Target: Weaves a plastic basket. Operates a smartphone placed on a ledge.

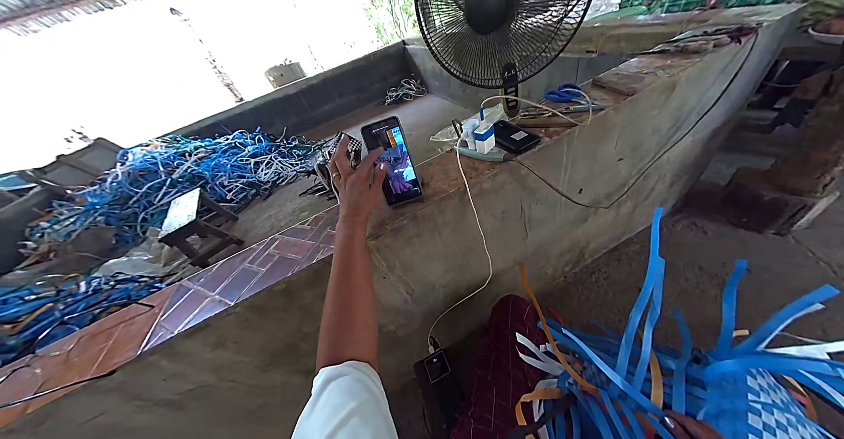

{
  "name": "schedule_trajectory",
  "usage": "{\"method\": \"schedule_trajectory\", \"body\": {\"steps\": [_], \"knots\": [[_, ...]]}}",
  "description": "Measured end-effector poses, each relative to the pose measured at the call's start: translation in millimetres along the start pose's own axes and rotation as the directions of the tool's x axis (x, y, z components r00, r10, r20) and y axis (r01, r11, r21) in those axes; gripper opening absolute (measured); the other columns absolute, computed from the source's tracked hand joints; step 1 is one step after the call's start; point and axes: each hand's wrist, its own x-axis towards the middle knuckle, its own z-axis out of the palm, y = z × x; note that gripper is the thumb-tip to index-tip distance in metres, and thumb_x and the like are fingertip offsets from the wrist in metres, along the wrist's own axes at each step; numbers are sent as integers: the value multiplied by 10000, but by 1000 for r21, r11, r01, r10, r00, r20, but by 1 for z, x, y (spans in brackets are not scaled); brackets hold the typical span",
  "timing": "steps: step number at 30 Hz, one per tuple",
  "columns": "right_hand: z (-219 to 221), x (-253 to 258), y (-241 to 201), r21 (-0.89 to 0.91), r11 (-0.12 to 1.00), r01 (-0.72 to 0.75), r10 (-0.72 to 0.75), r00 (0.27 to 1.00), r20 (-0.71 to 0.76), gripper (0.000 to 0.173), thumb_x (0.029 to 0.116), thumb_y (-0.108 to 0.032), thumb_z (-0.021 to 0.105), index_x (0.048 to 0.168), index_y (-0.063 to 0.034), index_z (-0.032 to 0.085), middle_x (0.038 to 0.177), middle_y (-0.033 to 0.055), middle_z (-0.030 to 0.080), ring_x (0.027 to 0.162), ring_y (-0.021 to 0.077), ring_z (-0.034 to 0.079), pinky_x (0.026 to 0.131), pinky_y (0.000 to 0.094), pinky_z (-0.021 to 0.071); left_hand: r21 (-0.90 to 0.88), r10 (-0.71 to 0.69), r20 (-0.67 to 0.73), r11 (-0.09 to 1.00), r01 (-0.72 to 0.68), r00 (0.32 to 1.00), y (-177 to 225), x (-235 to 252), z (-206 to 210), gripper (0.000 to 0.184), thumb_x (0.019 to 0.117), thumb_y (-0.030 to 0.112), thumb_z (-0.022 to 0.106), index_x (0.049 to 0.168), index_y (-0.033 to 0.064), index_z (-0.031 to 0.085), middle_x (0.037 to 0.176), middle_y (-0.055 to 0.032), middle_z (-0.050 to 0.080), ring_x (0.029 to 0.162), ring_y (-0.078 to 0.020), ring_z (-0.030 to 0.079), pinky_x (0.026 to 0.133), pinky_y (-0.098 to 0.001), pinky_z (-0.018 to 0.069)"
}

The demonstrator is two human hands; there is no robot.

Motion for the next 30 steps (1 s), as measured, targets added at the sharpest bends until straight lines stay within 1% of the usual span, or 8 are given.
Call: {"method": "schedule_trajectory", "body": {"steps": [3, 6, 10, 13, 15, 18, 26, 30], "knots": [[-1, 1, -2, -5, 1000, -15, 15, 1000, 12, 323, 1054, -148, 530, 1206, 81, 701, 1186, 341, 664, 1170, 503, 610, 1053, 593, 433, 12, -1, -43, 1000, 1, 999, -2, 8, 0, 554, 1057, 569, 375, 1435, 244, 615, 1694, -223, 147, 1518, -498, 189, 1167, -665, 232], [1, 1, 1, -6, 1000, -17, 17, 1000, 2, 317, 1048, -140, 539, 1198, 85, 704, 1170, 348, 665, 1148, 505, 621, 1039, 589, 445, -45, 83, -125, 995, -90, 989, -4, 6, 2, 583, 1074, 534, 356, 1444, 155, 599, 1643, -275, 248, 1496, -477, 268, 1181, -611, 259], [2, 2, 5, 1, 1000, -2, 2, 1000, -1, 311, 1040, -133, 552, 1190, 91, 706, 1163, 354, 666, 1134, 508, 628, 1033, 594, 450, -143, 238, -268, 948, -283, 934, -12, -8, 9, 528, 1105, 420, 383, 1280, 25, 686, 1483, -309, 463, 1364, -382, 472, 1143, -441, 379], [3, 2, 7, 5, 1000, 7, -7, 1000, -5, 299, 1034, -120, 558, 1182, 90, 711, 1139, 347, 675, 1107, 513, 633, 1015, 603, 455, -179, 248, -278, 936, -304, 928, -14, -16, 13, 555, 1103, 429, 388, 1109, 18, 761, 1408, -293, 551, 1320, -355, 524, 1136, -421, 390], [4, 3, 10, 4, 1000, 3, -3, 1000, 10, 301, 1038, -119, 551, 1191, 89, 706, 1145, 344, 674, 1118, 515, 626, 1022, 606, 449, -171, 262, -252, 935, -309, 932, -14, -17, 15, 568, 1099, 436, 389, 1037, 32, 783, 1394, -289, 568, 1346, -366, 508, 1158, -444, 361], [3, 3, 7, 2, 1000, -1, 1, 1000, 3, 301, 1042, -125, 548, 1186, 85, 710, 1143, 342, 675, 1117, 508, 630, 1020, 602, 451, -140, 278, -221, 940, -312, 935, -13, -17, 18, 583, 1096, 461, 371, 1003, 83, 806, 1417, -265, 571, 1416, -390, 445, 1199, -488, 292], [3, 3, 8, 5, 1000, -9, 9, 1000, -3, 300, 1040, -126, 553, 1189, 81, 712, 1145, 341, 674, 1117, 516, 624, 1012, 613, 448, -56, 261, -198, 959, -277, 945, -12, -16, 20, 641, 1080, 575, 289, 1144, 187, 796, 1555, -243, 443, 1496, -417, 310, 1230, -522, 201], [2, 2, 6, 5, 1000, -2, 2, 1000, 9, 299, 1044, -119, 545, 1189, 83, 710, 1152, 341, 673, 1131, 517, 621, 1018, 614, 446, -42, 211, -150, 975, -220, 966, -10, -16, 18, 650, 1066, 611, 296, 1140, 208, 800, 1569, -241, 430, 1503, -451, 287, 1225, -571, 195]]}}
